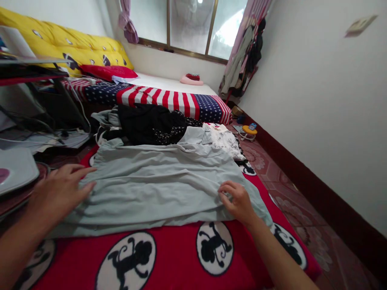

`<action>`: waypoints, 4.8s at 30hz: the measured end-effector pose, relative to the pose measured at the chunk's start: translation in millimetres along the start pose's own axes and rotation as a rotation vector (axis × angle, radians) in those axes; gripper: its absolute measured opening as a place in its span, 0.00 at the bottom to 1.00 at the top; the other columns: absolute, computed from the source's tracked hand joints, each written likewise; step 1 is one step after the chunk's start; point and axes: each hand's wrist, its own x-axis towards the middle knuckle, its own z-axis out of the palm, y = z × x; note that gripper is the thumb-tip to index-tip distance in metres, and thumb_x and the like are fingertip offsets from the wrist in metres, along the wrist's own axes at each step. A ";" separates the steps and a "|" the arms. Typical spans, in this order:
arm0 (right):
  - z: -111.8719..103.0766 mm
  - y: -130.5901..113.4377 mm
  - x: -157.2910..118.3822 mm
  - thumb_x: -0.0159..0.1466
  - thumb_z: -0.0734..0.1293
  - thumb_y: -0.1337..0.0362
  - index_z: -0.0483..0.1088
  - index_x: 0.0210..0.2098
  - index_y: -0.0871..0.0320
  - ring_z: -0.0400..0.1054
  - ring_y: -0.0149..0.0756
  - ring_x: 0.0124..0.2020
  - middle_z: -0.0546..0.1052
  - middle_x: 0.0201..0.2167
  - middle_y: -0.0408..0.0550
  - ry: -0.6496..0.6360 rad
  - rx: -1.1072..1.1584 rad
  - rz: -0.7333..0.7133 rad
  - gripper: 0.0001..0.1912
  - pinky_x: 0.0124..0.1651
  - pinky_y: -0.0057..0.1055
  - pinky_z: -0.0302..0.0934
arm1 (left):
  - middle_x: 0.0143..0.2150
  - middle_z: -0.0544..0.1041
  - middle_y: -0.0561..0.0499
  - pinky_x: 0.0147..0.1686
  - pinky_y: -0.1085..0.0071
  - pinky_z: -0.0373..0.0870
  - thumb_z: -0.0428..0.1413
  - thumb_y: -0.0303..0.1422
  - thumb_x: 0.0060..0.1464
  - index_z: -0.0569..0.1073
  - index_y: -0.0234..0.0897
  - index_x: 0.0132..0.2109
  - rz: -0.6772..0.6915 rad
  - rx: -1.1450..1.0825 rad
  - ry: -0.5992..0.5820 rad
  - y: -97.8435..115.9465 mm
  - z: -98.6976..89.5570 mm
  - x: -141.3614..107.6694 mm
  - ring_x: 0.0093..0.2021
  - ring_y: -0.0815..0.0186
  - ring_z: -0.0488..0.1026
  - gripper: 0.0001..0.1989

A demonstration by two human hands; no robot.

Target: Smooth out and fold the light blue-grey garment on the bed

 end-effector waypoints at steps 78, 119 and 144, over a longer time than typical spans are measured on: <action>20.7 46.4 -42.7 0.61 0.65 0.68 0.76 0.44 0.54 0.66 0.41 0.52 0.72 0.50 0.52 0.475 0.054 0.362 0.13 0.56 0.43 0.61 | 0.34 0.76 0.51 0.35 0.73 0.66 0.52 0.34 0.61 0.76 0.38 0.37 0.290 -0.896 -0.312 222.0 152.2 -100.3 0.35 0.66 0.71 0.09; 16.0 60.1 -43.1 0.57 0.69 0.60 0.76 0.31 0.56 0.71 0.44 0.44 0.76 0.41 0.53 0.382 -0.048 0.552 0.07 0.50 0.41 0.63 | 0.42 0.78 0.44 0.49 0.57 0.61 0.55 0.33 0.57 0.77 0.41 0.44 0.702 -0.146 -0.236 249.4 168.1 -34.9 0.46 0.54 0.71 0.09; -0.8 31.8 -42.5 0.63 0.58 0.71 0.72 0.41 0.57 0.68 0.41 0.47 0.76 0.43 0.52 0.547 -0.109 0.410 0.12 0.53 0.42 0.60 | 0.48 0.72 0.43 0.49 0.64 0.70 0.48 0.28 0.62 0.71 0.35 0.52 0.760 -0.365 -0.130 185.5 159.4 -79.3 0.48 0.59 0.71 0.13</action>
